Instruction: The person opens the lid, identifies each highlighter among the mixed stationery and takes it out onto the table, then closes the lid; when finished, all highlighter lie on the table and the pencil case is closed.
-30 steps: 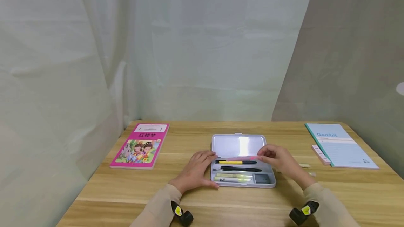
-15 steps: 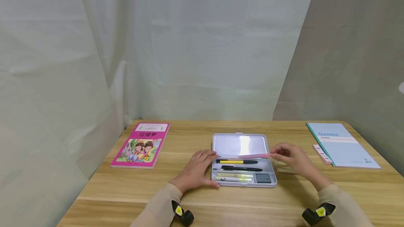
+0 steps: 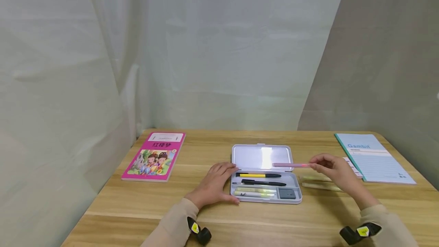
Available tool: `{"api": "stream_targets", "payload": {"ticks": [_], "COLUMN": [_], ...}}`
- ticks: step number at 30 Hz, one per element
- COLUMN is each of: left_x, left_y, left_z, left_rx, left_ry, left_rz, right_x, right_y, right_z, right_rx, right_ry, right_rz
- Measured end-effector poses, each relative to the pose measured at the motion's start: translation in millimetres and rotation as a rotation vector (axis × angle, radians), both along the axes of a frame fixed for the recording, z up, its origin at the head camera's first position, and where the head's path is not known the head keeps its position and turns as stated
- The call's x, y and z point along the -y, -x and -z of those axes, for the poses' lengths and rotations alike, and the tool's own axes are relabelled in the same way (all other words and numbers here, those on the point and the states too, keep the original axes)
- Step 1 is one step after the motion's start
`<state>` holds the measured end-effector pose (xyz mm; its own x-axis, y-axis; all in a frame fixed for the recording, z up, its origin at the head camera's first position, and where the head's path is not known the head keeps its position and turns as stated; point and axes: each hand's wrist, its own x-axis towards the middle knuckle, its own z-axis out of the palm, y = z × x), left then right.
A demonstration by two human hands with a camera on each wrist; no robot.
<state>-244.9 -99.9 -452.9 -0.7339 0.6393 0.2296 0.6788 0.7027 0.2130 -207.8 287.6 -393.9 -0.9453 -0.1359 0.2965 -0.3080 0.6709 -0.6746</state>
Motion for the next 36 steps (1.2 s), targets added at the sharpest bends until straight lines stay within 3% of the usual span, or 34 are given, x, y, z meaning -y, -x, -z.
{"api": "stream_targets", "payload": {"ticks": [6,19,36], "left_x": [-0.8,0.1,0.1], "left_y": [0.2,2.4,1.3], "left_z": [-1.5,2.6,2.0], "left_rx": [0.017,-0.025,0.001], "left_ry": [0.000,-0.011,-0.004], "left_rz": [-0.004,0.009,0.002], "right_x": [-12.8,-41.1,-63.0], "right_y": [-1.7,-7.7,-12.1], "right_z": [1.1,3.8,16.7], "right_rx": [-0.058,-0.039,0.046], "right_ry": [0.001,-0.009,0.039], "right_rz": [0.004,0.048,0.086]}}
